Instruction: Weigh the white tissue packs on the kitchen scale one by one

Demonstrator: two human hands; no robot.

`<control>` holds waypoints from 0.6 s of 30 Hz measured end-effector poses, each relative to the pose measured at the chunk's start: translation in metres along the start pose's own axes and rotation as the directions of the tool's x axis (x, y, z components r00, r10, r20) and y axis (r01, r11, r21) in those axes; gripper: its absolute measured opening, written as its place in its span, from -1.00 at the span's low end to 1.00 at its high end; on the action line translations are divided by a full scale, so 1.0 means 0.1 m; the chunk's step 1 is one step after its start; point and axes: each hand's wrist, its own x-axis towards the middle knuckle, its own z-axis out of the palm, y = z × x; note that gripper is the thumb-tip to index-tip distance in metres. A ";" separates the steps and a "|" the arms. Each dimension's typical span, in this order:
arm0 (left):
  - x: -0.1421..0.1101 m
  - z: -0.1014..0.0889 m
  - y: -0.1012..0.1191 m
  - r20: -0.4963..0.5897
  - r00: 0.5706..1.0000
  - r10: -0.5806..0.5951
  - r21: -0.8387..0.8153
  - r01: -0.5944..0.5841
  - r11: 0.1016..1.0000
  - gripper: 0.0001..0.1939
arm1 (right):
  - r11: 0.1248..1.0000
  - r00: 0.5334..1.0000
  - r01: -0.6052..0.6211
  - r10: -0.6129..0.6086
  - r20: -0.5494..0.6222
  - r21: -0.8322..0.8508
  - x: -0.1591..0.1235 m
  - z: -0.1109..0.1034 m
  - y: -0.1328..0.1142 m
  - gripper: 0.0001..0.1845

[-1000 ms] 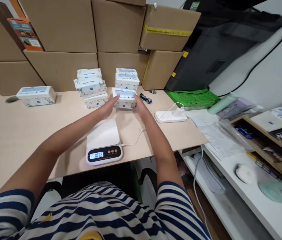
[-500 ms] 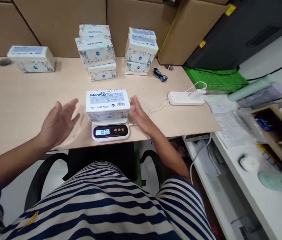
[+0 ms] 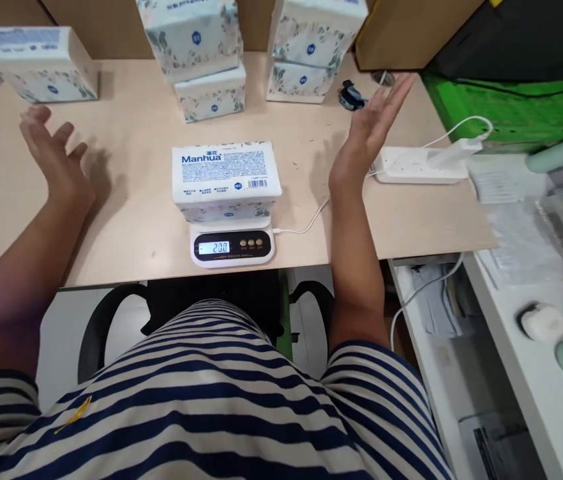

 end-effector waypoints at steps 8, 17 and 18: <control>0.20 -0.22 0.03 -0.062 0.994 -0.089 0.013 0.090 0.996 -0.37 | 0.997 0.975 0.056 -0.045 -0.217 0.046 -0.09 0.22 -0.06 0.27; 0.19 -0.26 0.06 -0.090 0.994 -0.065 0.035 0.069 0.997 -0.34 | 0.991 0.957 0.112 -0.086 -0.277 0.079 -0.10 0.08 0.17 0.24; 0.20 -0.27 0.05 -0.079 0.995 -0.062 0.047 0.065 0.997 -0.29 | 0.991 0.957 0.107 -0.082 -0.280 0.075 -0.10 0.04 0.18 0.25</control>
